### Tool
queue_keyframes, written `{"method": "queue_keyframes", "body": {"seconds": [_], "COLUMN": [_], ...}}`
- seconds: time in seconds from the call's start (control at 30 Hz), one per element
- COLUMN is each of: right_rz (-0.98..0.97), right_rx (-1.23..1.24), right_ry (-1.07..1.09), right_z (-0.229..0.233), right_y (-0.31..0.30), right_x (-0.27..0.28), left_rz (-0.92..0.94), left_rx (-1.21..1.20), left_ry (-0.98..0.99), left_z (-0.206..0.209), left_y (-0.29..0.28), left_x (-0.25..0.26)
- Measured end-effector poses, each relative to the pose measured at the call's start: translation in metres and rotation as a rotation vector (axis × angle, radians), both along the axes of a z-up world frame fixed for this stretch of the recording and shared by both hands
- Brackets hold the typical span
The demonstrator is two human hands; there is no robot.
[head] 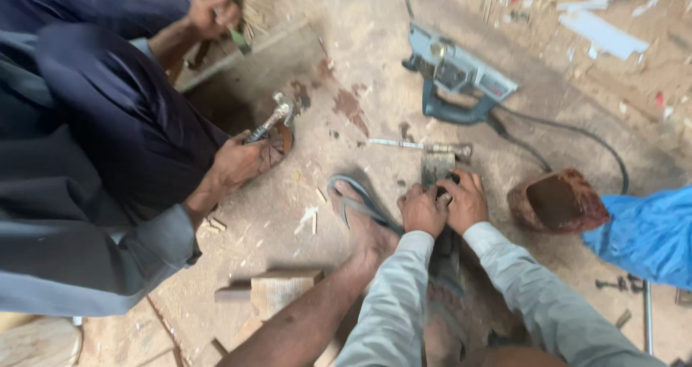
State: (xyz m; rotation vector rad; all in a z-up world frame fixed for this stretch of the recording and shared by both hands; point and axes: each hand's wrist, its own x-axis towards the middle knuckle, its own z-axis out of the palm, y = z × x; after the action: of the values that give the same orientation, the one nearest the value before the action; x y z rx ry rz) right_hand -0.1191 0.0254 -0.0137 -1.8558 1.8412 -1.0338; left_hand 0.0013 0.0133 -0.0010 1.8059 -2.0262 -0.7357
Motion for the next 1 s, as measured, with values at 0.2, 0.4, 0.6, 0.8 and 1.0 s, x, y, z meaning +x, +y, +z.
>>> {"method": "queue_keyframes", "body": {"seconds": [0.2, 0.4, 0.6, 0.8, 1.0], "right_rz": [0.046, 0.074, -0.044, 0.077, 0.028], "right_rx": [0.086, 0.073, -0.018, 0.09, 0.03], "right_ry": [-0.009, -0.008, -0.01, -0.008, -0.002], "right_z": [0.003, -0.004, 0.008, 0.021, -0.003], "right_y": [0.086, 0.071, 0.005, 0.112, 0.036], "right_x": [0.005, -0.004, 0.003, 0.006, -0.006], "left_rz": [0.004, -0.051, -0.041, -0.018, -0.017], "left_rx": [-0.022, 0.029, 0.025, -0.057, -0.086], "left_ry": [0.086, -0.013, 0.011, 0.053, -0.023], "left_z": [0.001, -0.006, 0.007, 0.017, -0.006], "left_y": [0.109, 0.085, 0.002, 0.119, 0.041], "left_x": [0.018, 0.013, 0.002, 0.018, -0.002]}}
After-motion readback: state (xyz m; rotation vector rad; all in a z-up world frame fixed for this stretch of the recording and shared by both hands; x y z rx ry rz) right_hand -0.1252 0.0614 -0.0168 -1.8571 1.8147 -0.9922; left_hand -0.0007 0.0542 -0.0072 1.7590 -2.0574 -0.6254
